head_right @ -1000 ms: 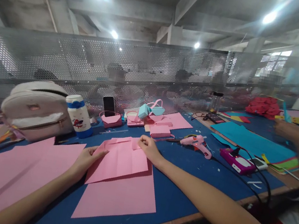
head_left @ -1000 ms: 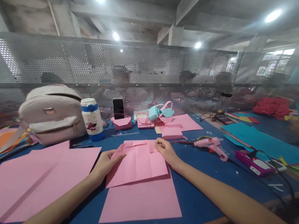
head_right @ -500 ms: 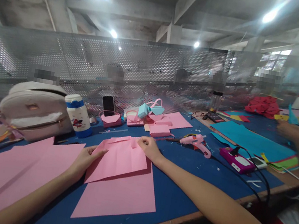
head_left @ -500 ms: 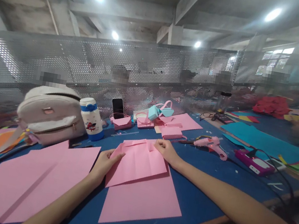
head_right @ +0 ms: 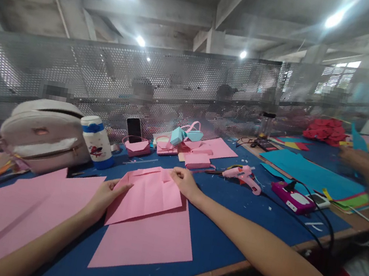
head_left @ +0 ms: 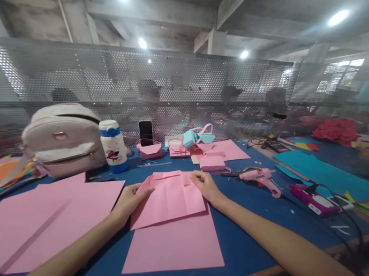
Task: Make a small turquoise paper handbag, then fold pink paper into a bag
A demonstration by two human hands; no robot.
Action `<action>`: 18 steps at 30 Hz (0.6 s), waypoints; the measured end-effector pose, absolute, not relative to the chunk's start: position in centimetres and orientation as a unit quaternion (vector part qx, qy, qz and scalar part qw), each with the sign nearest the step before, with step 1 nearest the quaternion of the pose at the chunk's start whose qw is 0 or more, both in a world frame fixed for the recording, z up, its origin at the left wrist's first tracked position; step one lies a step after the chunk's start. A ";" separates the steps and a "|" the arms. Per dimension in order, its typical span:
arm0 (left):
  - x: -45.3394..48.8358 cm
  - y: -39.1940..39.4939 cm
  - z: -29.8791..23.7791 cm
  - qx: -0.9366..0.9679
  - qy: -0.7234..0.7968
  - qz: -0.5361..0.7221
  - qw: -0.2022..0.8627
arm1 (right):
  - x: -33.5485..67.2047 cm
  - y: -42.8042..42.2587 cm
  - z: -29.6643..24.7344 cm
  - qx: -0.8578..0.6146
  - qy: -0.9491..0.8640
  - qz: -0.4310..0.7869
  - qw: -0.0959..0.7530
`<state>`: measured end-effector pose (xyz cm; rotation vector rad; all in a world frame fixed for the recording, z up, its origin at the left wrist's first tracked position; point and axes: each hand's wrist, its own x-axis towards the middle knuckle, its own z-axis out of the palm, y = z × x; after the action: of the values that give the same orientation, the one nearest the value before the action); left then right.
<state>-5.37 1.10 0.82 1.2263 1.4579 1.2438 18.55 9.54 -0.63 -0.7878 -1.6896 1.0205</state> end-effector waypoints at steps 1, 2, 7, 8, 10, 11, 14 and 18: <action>-5.4 1.1 0.8 0.489 0.581 0.496 0.420 | 18.5 9.6 -0.6 -0.322 -0.696 0.417 0.488; -5.4 1.1 0.9 0.490 0.581 0.497 0.419 | 18.5 9.6 -0.6 -0.320 -0.697 0.415 0.489; -5.4 1.1 0.9 0.491 0.582 0.499 0.415 | 18.6 9.7 -0.8 -0.320 -0.696 0.411 0.494; -5.4 1.1 0.9 0.491 0.582 0.499 0.414 | 18.6 9.7 -0.8 -0.321 -0.694 0.412 0.495; -5.4 1.1 0.8 0.491 0.582 0.500 0.413 | 18.6 9.7 -0.9 -0.321 -0.693 0.414 0.496; -5.4 1.1 0.8 0.490 0.582 0.501 0.412 | 18.6 9.6 -1.0 -0.320 -0.693 0.414 0.495; -5.3 1.1 1.0 0.487 0.584 0.502 0.412 | 18.6 9.7 -1.0 -0.319 -0.695 0.414 0.494; -5.2 1.1 1.2 0.484 0.587 0.503 0.411 | 18.6 9.9 -1.2 -0.317 -0.700 0.407 0.494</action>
<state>-5.24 1.05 1.18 1.2188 1.4770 1.2659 18.60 9.90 -1.23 -0.7687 -1.6968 0.9879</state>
